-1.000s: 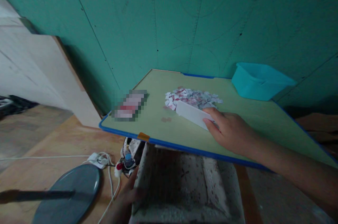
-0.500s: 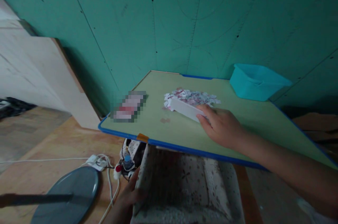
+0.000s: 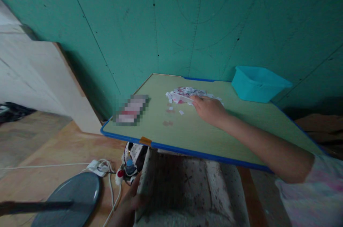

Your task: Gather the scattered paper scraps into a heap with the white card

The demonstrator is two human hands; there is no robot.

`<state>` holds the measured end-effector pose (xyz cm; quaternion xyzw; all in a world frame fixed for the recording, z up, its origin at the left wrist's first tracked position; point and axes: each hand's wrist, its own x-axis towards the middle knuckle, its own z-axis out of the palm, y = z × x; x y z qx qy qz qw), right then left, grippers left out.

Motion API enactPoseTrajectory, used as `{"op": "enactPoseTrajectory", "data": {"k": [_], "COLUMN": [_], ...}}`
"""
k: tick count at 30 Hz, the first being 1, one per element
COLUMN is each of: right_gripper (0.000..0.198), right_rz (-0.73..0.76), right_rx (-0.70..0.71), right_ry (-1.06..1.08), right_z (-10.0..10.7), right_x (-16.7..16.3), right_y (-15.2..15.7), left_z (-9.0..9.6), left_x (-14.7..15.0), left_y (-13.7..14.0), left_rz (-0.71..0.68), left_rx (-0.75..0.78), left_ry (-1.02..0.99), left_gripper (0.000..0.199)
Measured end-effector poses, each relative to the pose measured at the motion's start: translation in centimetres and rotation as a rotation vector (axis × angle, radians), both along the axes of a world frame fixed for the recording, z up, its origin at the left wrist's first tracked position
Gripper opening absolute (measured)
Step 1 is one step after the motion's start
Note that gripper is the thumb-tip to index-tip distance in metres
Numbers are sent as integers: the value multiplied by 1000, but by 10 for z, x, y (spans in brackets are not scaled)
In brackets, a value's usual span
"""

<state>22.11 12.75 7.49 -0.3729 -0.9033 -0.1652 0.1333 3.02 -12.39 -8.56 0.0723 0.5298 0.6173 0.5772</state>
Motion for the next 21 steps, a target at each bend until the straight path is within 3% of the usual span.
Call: {"op": "enactPoseTrajectory", "data": {"k": [6, 14, 21], "right_gripper": [33, 28, 31], "right_rz": [48, 289, 97], "right_rx": [-72, -98, -95], "right_ry": [142, 140, 220], "right_z": [0, 0, 19], "right_x": [-4, -3, 26], "right_y": [15, -12, -30], "left_z": [-9, -10, -4], "left_x": [-4, -4, 1], "left_y": [-4, -3, 1], "left_rz": [23, 64, 68], "left_rx": [-125, -106, -54], "left_ry": [197, 281, 136], "left_gripper": [52, 49, 46]}}
